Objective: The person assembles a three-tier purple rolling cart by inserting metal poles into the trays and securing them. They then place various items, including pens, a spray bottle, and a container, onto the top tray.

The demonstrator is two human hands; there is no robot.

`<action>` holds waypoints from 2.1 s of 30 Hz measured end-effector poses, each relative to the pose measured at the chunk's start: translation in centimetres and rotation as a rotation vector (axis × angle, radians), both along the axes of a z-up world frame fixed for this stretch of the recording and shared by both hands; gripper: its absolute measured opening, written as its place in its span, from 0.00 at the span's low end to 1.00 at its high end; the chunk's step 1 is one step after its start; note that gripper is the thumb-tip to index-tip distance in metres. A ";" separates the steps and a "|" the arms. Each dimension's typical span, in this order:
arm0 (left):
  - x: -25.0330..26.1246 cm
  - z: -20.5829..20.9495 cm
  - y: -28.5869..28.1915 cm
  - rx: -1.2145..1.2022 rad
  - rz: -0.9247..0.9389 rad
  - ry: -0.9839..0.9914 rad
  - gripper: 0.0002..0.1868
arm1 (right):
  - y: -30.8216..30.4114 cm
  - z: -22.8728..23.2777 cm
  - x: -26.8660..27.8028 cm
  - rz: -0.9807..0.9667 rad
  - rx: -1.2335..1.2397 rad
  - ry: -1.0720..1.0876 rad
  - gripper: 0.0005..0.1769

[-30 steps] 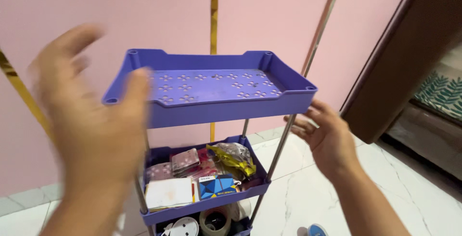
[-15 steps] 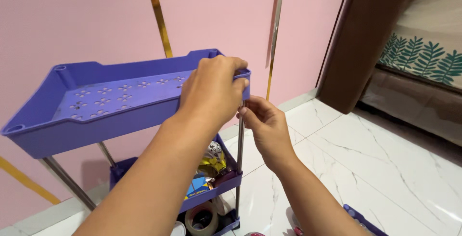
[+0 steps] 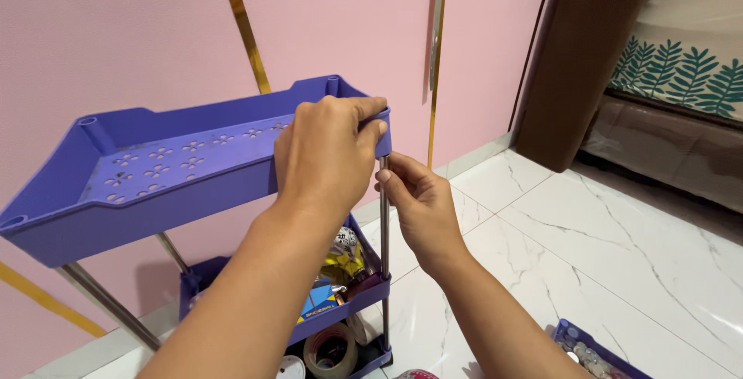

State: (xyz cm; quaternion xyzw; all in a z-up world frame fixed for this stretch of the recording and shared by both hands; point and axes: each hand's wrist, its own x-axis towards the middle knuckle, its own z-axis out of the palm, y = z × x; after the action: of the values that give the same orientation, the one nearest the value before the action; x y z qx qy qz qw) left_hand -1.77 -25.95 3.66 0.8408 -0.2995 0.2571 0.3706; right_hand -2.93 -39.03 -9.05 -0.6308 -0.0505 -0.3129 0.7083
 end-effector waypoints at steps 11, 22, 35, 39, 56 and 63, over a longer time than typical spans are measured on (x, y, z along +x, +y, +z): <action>-0.6 -2.3 0.8 -0.097 -0.081 -0.133 0.10 | 0.7 -0.2 -1.1 -0.022 -0.015 -0.007 0.20; -0.2 -1.5 0.7 -0.082 -0.054 0.000 0.10 | 0.9 -0.3 -1.1 -0.032 -0.045 -0.016 0.21; -1.0 -0.8 0.8 -0.037 -0.036 0.016 0.10 | 0.8 0.3 -1.2 -0.032 -0.124 -0.046 0.16; -1.2 -0.6 0.8 -0.051 -0.051 0.067 0.10 | 0.7 0.6 -1.3 -0.025 -0.135 -0.048 0.16; -0.3 -0.5 1.9 0.032 -0.143 -0.085 0.11 | 1.2 0.3 -2.2 -0.007 -0.039 -0.055 0.15; -0.1 0.9 1.7 0.192 -0.083 0.129 0.19 | 1.7 0.0 -1.5 -0.016 0.041 -0.041 0.14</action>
State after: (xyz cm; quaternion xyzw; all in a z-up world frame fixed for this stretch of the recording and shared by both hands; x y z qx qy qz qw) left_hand -1.88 -24.24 4.52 0.8740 -0.3327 0.1571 0.3173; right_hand -4.43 -37.30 -9.05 -0.6100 -0.0536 -0.3325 0.7173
